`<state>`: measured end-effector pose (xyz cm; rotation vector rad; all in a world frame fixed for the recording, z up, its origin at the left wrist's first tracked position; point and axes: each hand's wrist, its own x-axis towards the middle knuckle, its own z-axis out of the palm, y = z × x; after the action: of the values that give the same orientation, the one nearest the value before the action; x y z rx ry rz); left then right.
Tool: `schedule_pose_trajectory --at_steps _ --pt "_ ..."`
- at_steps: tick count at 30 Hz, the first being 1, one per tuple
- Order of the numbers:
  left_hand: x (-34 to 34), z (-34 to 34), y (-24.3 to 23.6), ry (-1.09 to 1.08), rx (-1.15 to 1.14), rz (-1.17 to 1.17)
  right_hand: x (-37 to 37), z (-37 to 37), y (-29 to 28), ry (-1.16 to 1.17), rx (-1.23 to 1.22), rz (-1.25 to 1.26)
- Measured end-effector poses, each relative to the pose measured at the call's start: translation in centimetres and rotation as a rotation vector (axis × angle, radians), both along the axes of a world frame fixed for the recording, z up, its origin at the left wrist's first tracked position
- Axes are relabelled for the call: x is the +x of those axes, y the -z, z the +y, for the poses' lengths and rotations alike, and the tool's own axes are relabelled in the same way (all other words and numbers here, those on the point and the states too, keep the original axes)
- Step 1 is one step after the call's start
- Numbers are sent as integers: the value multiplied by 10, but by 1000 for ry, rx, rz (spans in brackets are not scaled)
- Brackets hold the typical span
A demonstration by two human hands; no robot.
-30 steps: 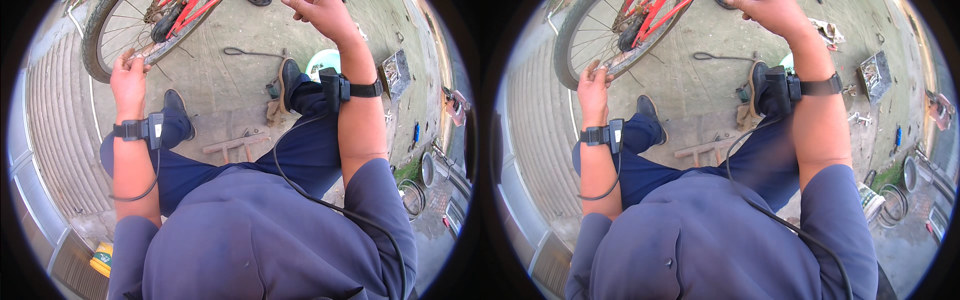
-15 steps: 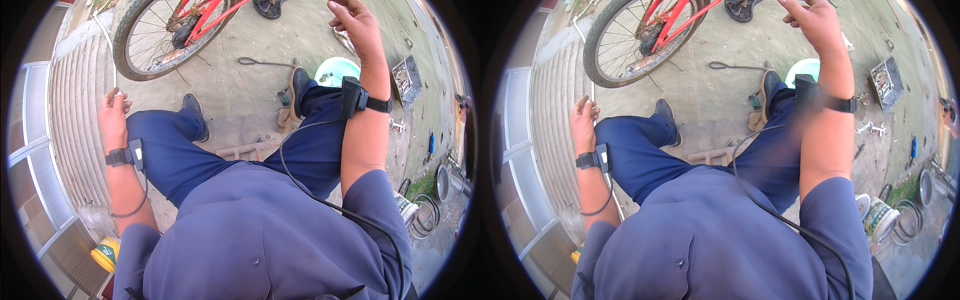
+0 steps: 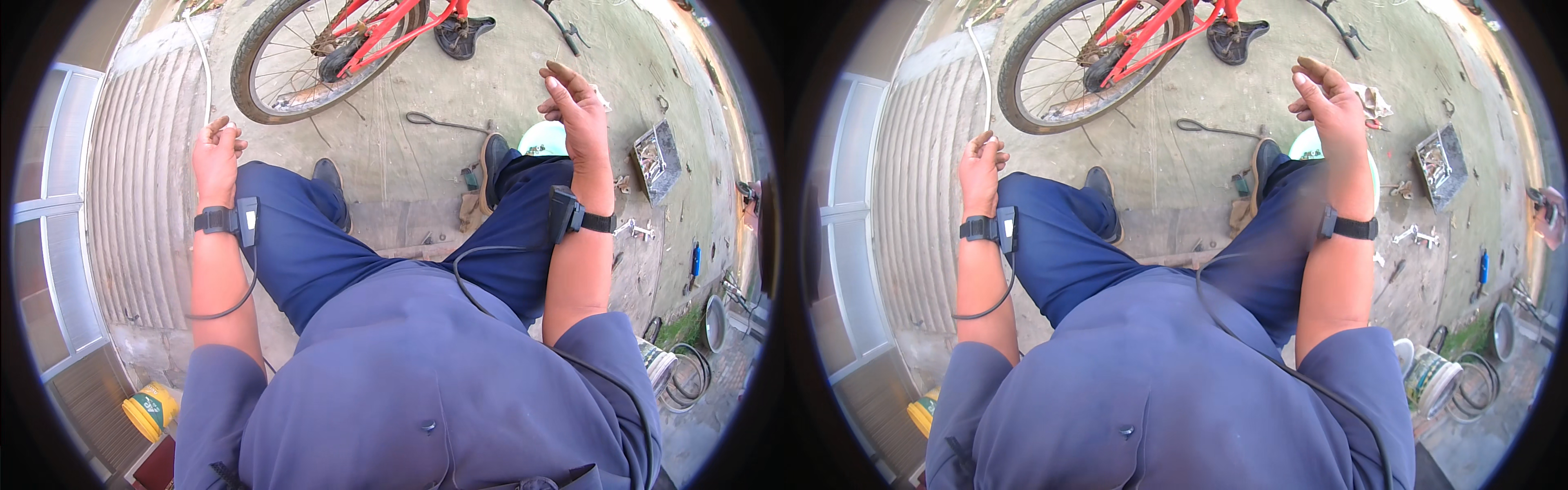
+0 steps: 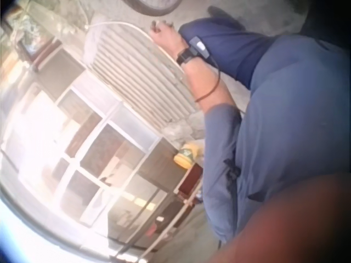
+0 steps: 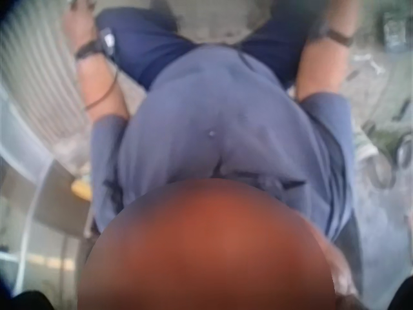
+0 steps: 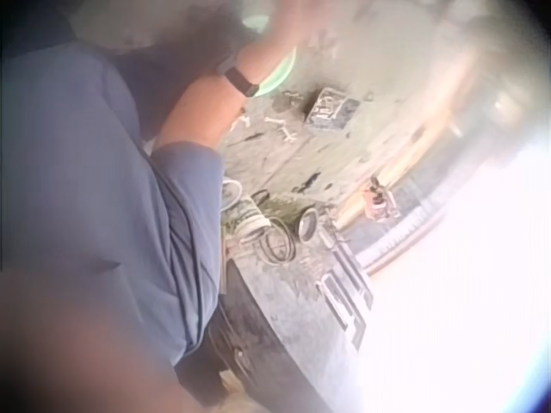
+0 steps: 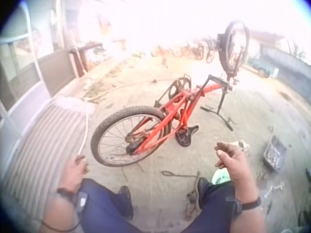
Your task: The person works on the rear wheel of a red bicycle, adjusting the axle nuts and chain alignment while seated on a small stool. They rotate the wheel to check the chain and make repeated adjustments to the axle nuts.
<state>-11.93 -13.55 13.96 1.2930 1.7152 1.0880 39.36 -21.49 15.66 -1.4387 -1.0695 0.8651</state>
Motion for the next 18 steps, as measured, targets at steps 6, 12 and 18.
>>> schedule_pose_trajectory --at_steps 6,12,18 --pt "-7 -4 2 -35 52 -98 -14 -19 -1 21 -61 15" --pt "-13 -5 5 -62 114 -206 -30 -40 -24 43 -64 -68" --pt "-21 -8 8 -71 153 -315 -47 -59 -56 60 -29 -13"
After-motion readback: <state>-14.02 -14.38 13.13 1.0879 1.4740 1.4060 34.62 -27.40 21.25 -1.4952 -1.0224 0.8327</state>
